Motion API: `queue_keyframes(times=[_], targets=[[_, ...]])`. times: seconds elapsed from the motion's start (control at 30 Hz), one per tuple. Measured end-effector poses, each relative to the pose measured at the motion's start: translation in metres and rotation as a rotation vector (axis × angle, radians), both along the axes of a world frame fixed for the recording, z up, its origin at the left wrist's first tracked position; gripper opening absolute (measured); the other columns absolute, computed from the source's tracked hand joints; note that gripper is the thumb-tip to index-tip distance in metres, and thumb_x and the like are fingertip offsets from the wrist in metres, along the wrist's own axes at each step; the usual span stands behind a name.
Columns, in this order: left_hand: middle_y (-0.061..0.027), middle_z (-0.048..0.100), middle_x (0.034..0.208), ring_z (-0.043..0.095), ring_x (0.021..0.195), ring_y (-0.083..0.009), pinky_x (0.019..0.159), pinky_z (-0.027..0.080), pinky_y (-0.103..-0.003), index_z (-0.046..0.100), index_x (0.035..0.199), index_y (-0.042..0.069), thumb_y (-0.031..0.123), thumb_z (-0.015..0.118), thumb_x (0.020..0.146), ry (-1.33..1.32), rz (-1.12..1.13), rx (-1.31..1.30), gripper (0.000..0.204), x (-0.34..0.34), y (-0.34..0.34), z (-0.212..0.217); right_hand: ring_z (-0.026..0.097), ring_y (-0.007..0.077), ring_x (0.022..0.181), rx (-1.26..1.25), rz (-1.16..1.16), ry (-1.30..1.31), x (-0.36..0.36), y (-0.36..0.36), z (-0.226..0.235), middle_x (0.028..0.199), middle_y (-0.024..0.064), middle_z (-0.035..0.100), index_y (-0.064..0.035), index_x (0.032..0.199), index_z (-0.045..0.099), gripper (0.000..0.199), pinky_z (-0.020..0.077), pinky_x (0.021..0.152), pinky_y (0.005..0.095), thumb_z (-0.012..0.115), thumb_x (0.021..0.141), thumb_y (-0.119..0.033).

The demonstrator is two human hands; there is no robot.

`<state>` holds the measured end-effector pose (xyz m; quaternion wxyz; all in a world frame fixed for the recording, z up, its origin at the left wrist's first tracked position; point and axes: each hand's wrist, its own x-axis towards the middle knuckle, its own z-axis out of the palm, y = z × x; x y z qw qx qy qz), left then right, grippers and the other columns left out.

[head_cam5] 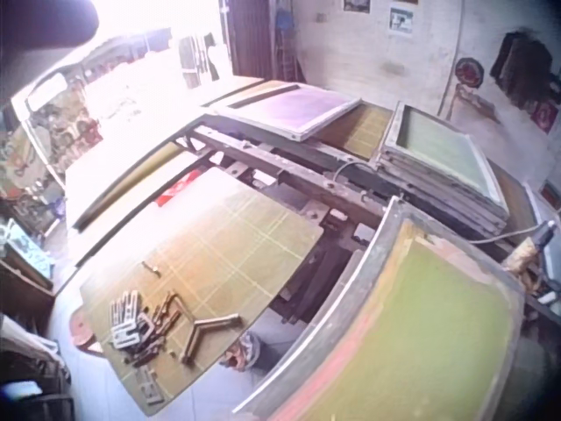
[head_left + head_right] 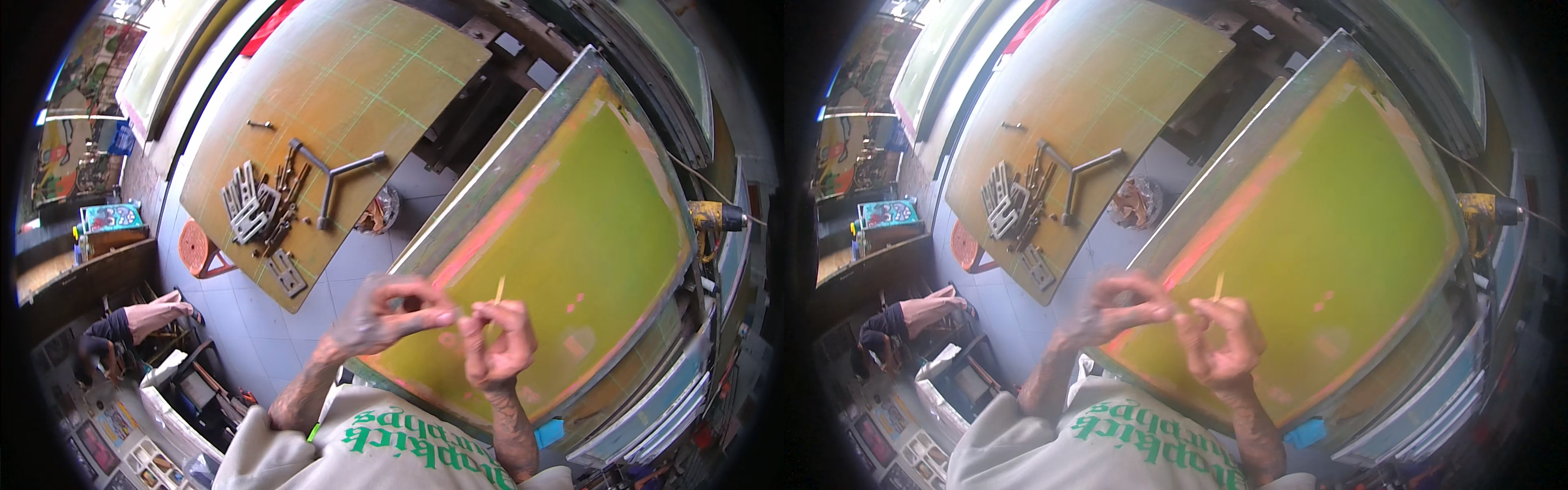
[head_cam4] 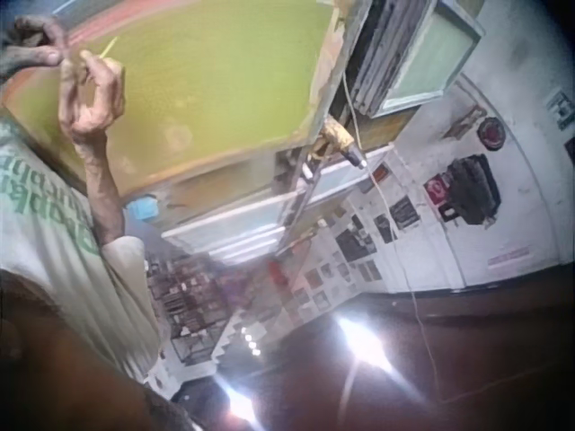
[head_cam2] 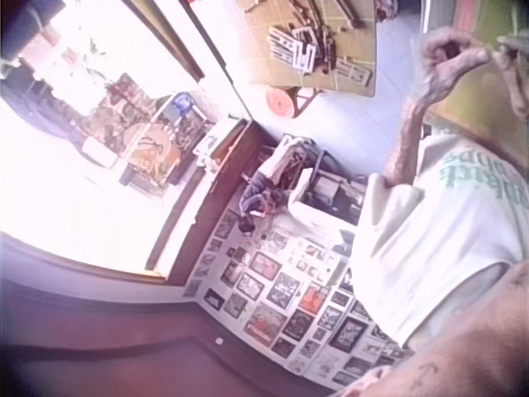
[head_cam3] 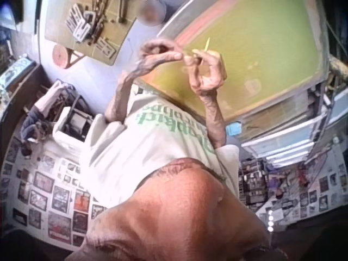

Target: The person uses a small tool to scrape or clean the edge of a large green window frame. They then use a wrench to tighten bolts on the frame's corners, securing the assembly. The person works methodically around the frame, adjusting the hardware.

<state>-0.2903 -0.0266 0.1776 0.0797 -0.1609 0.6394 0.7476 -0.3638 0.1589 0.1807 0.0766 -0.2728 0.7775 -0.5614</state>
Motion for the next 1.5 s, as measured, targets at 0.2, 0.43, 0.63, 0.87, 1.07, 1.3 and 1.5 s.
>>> queue_keyframes(times=[0.2,0.43,0.63,0.87,1.07,1.3,1.5], targets=[[-0.0026,0.068,0.082,0.057,0.070,-0.0080,0.056,0.041,-0.024,0.073,0.091,0.004,0.013,0.079,0.085,-0.249,0.271,0.527,0.013,0.141,-0.015,-0.028,0.061,0.0175,0.070,-0.001,0.321,-0.088,0.051,0.001,0.004,0.089,0.0084,0.065,-0.0031,0.107,0.065,0.034,0.0517,0.063,0.0320,0.075,0.089,-0.030],[0.0009,0.050,0.063,0.038,0.052,-0.0085,0.047,0.028,-0.026,0.061,0.078,0.008,0.030,0.075,0.087,0.131,0.369,0.941,0.027,0.238,-0.038,-0.112,0.056,0.0157,0.070,0.213,-0.183,0.155,0.033,0.070,0.013,0.082,0.0092,0.057,0.0029,0.103,0.061,0.042,0.0475,0.070,0.0297,0.049,0.101,-0.037],[0.0014,0.059,0.084,0.049,0.070,-0.0115,0.063,0.041,-0.028,0.060,0.098,0.013,0.039,0.068,0.092,-0.523,0.917,0.799,0.027,0.238,-0.040,-0.246,0.057,0.0196,0.074,0.483,-0.825,0.315,0.000,0.228,0.026,0.082,0.0132,0.061,0.0096,0.114,0.062,0.038,0.0484,0.084,0.0362,0.042,0.106,-0.022],[-0.0150,0.072,0.096,0.069,0.089,-0.0342,0.075,0.053,-0.047,0.071,0.093,0.007,0.027,0.056,0.091,-0.724,0.270,-0.905,0.026,0.144,-0.075,-0.492,0.058,0.0170,0.074,0.849,-1.018,0.308,0.066,0.347,0.011,0.091,0.0116,0.065,0.0054,0.117,0.065,0.032,0.0502,0.068,0.0277,0.053,0.103,-0.021],[-0.0140,0.069,0.086,0.068,0.082,-0.0346,0.068,0.053,-0.048,0.067,0.089,0.007,0.020,0.060,0.086,-0.516,0.129,-1.252,0.015,0.116,-0.078,-0.590,0.065,0.0272,0.076,1.133,-0.964,0.437,0.102,0.281,-0.001,0.092,0.0186,0.071,0.0066,0.100,0.069,0.026,0.0569,0.070,0.0367,0.061,0.100,-0.018],[-0.0115,0.065,0.090,0.064,0.093,-0.0326,0.074,0.052,-0.046,0.064,0.088,0.008,0.019,0.070,0.081,-0.424,0.043,-1.282,0.015,0.092,-0.059,-0.628,0.063,0.0243,0.075,1.238,-0.878,0.473,0.097,0.256,0.008,0.092,0.0142,0.070,0.0017,0.102,0.071,0.028,0.0528,0.066,0.0335,0.058,0.101,-0.023],[-0.0122,0.066,0.093,0.064,0.093,-0.0322,0.076,0.052,-0.046,0.065,0.092,0.007,0.029,0.074,0.078,-0.434,-0.060,-1.232,0.028,0.078,-0.058,-0.636,0.064,0.0252,0.082,1.268,-0.977,0.385,0.110,0.247,0.007,0.095,0.0151,0.071,0.0044,0.103,0.069,0.023,0.0534,0.075,0.0340,0.057,0.101,-0.015]])
